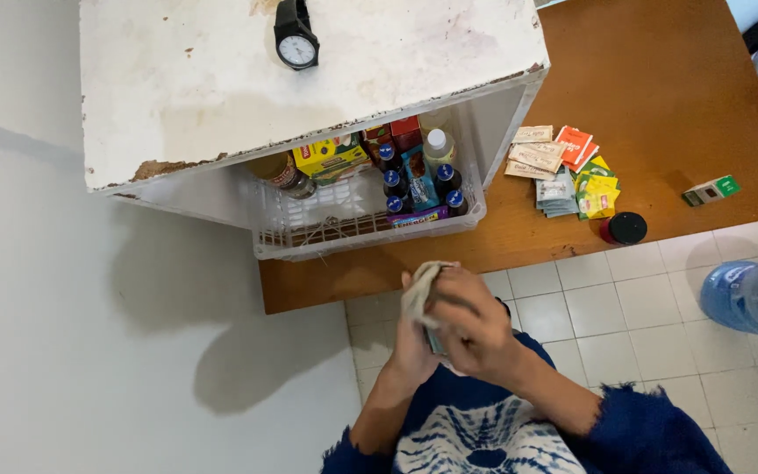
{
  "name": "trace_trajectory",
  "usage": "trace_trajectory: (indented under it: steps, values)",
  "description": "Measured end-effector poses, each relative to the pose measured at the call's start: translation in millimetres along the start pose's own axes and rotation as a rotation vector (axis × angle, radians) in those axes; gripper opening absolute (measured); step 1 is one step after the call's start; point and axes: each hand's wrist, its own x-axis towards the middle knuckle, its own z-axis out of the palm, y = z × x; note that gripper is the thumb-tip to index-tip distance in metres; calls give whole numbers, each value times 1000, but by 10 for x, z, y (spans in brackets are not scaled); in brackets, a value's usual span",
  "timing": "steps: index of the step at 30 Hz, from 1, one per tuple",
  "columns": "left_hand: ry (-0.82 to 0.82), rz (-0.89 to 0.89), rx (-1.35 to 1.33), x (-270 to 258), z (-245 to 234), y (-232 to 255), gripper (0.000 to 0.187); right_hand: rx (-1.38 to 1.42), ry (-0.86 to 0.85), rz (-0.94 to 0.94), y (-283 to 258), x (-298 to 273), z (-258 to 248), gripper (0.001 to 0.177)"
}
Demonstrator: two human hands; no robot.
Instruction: Cleaning and organizing various small boxes and containers into a storage basket inside a cabinet.
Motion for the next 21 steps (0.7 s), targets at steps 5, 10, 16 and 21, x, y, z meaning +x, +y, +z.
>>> trace_trajectory:
  steps: [5,10,16,21]
  values:
    - [-85,-42,234,-14,-399,-313,75,248,170,566,97,-263,86,16]
    - [-65,-40,121,10,-388,-288,71,265,460,944,127,-345,63,10]
    - [-12,17,-297,144,-16,128,77,-198,3,191,-91,-34,-151,18]
    - [183,28,-373,250,-340,-77,78,-223,-38,322,129,-349,-289,29]
